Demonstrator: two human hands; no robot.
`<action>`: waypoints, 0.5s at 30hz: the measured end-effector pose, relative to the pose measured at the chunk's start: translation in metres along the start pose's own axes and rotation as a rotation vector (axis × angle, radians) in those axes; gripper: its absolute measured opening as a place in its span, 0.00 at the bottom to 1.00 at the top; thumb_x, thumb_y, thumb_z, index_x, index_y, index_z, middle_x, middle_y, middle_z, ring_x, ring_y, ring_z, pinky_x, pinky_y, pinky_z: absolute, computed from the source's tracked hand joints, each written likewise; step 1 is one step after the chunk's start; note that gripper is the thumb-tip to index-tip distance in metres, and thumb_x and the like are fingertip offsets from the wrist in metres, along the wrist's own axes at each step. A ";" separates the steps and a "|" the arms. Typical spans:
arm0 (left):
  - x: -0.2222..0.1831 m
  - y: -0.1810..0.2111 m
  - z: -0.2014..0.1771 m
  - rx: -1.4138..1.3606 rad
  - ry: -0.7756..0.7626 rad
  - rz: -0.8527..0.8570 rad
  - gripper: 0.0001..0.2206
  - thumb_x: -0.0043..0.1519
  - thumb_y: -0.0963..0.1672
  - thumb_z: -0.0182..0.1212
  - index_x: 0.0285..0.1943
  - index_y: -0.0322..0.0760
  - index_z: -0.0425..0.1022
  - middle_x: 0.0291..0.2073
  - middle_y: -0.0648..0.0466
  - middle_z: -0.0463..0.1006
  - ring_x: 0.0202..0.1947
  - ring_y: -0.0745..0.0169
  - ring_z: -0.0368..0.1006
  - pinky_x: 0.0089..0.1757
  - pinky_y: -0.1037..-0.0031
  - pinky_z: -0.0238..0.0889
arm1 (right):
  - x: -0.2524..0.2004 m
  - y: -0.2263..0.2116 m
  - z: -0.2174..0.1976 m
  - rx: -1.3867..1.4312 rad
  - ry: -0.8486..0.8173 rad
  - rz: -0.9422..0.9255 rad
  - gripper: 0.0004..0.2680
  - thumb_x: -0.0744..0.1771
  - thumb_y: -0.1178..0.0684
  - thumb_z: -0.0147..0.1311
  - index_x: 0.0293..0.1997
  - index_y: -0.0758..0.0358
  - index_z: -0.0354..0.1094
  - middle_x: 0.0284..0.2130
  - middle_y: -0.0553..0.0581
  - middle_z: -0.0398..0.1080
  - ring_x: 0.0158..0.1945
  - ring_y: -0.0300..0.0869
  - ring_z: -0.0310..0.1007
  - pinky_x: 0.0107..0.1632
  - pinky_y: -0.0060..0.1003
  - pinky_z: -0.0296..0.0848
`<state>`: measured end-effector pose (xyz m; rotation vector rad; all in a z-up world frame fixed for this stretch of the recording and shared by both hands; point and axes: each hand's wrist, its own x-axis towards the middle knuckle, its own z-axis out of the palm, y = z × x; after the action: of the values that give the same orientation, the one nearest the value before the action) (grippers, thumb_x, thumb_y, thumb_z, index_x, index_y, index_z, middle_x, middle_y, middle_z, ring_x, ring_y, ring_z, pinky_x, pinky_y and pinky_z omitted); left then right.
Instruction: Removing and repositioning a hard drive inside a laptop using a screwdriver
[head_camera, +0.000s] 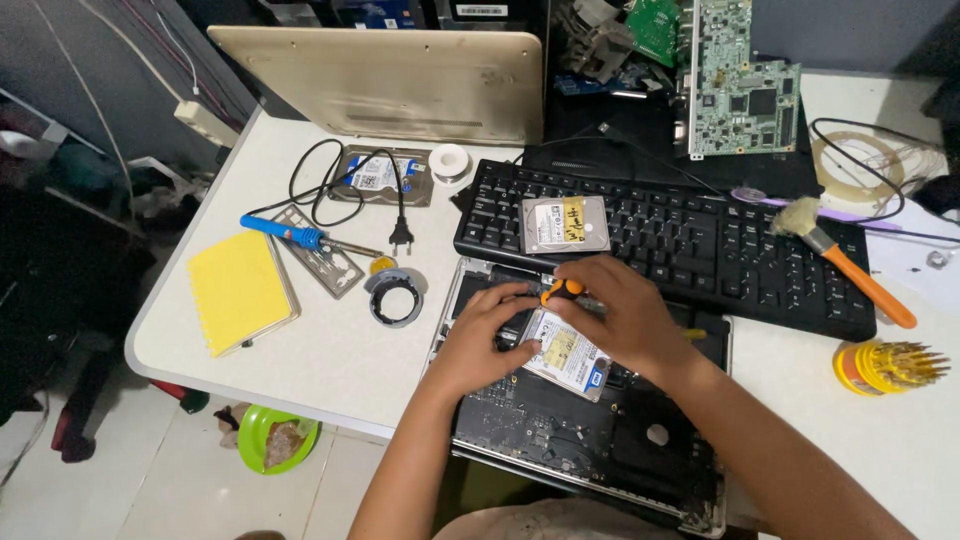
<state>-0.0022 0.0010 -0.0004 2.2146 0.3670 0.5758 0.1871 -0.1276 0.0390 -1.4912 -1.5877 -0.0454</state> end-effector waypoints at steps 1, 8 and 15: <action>0.001 0.001 0.000 0.000 0.000 0.004 0.24 0.50 0.45 0.72 0.58 0.47 0.79 0.58 0.47 0.75 0.56 0.41 0.72 0.56 0.56 0.64 | 0.002 -0.001 0.000 -0.003 0.002 -0.001 0.10 0.67 0.50 0.62 0.50 0.60 0.74 0.37 0.59 0.75 0.38 0.55 0.79 0.40 0.46 0.77; -0.001 0.001 -0.001 0.019 0.015 0.015 0.23 0.50 0.45 0.72 0.58 0.45 0.79 0.57 0.46 0.76 0.56 0.41 0.72 0.56 0.55 0.64 | 0.017 -0.013 0.005 0.012 -0.128 0.215 0.12 0.68 0.49 0.58 0.56 0.56 0.67 0.38 0.63 0.76 0.39 0.61 0.78 0.39 0.50 0.76; -0.002 -0.003 0.001 0.014 0.004 0.013 0.23 0.50 0.46 0.71 0.58 0.47 0.79 0.58 0.48 0.75 0.57 0.42 0.71 0.56 0.56 0.64 | 0.030 -0.013 -0.013 0.121 -0.272 0.368 0.20 0.66 0.59 0.54 0.67 0.49 0.66 0.43 0.64 0.76 0.37 0.53 0.81 0.37 0.42 0.78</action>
<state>-0.0035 0.0013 -0.0041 2.2313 0.3603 0.5869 0.1890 -0.1155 0.0721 -1.7232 -1.4680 0.4723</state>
